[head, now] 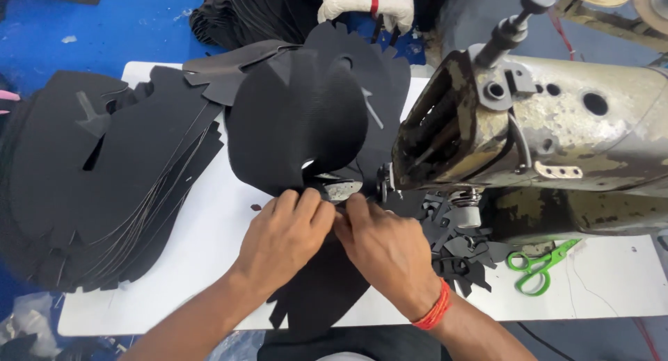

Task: The person sews black material pieces using a sewing machine. They pick up pieces from a stack, align them under the needle, and guide them through the machine to stitch the edges. The person repeats this process for multiple pieces throughout the video.

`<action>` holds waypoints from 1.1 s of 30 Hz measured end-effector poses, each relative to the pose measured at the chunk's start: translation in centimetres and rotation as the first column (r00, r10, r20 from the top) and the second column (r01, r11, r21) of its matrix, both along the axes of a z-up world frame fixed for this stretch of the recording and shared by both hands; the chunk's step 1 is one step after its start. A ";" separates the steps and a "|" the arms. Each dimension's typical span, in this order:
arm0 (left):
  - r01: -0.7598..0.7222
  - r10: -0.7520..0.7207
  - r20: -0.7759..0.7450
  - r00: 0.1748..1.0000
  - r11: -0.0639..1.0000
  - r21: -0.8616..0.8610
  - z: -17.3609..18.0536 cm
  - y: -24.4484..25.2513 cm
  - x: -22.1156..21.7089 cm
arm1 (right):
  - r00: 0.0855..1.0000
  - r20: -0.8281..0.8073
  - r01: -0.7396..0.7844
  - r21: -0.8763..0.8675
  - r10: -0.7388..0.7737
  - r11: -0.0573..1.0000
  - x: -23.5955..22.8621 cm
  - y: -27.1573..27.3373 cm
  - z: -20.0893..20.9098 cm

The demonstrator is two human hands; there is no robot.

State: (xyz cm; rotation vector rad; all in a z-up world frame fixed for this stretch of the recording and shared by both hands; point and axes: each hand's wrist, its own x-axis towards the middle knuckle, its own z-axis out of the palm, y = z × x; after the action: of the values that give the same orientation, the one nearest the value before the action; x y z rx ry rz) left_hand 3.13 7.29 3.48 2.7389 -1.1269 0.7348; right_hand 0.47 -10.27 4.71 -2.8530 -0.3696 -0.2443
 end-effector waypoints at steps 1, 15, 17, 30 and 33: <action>0.018 -0.018 0.000 1.000 1.000 0.012 0.6 0.0 0.1 | 0.999 0.046 0.014 0.057 -0.017 0.998 0.0 -0.1 0.1; 0.035 -0.034 -0.025 0.999 0.999 0.034 1.2 -0.1 0.5 | 0.994 -0.094 0.069 0.243 -0.047 0.968 0.2 -0.9 1.5; 0.018 -0.017 -0.043 0.999 0.999 0.029 1.2 0.0 0.5 | 0.997 -0.068 0.050 0.309 -0.030 0.950 -0.1 -0.9 1.4; 0.083 -0.086 0.056 0.995 0.995 0.054 1.3 -0.7 -0.6 | 0.995 -0.067 0.084 0.209 -0.071 0.974 0.2 -0.7 0.2; 0.075 -0.077 0.034 0.996 0.994 0.075 1.2 -0.7 -0.5 | 0.999 0.033 0.018 0.208 -0.025 0.978 -0.2 -0.9 -0.4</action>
State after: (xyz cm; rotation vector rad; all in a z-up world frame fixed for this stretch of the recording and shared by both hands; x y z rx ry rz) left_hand 2.61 6.60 4.64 2.7351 -1.2835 0.7515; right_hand 0.32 -11.16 4.29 -2.6513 -0.3011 -0.3183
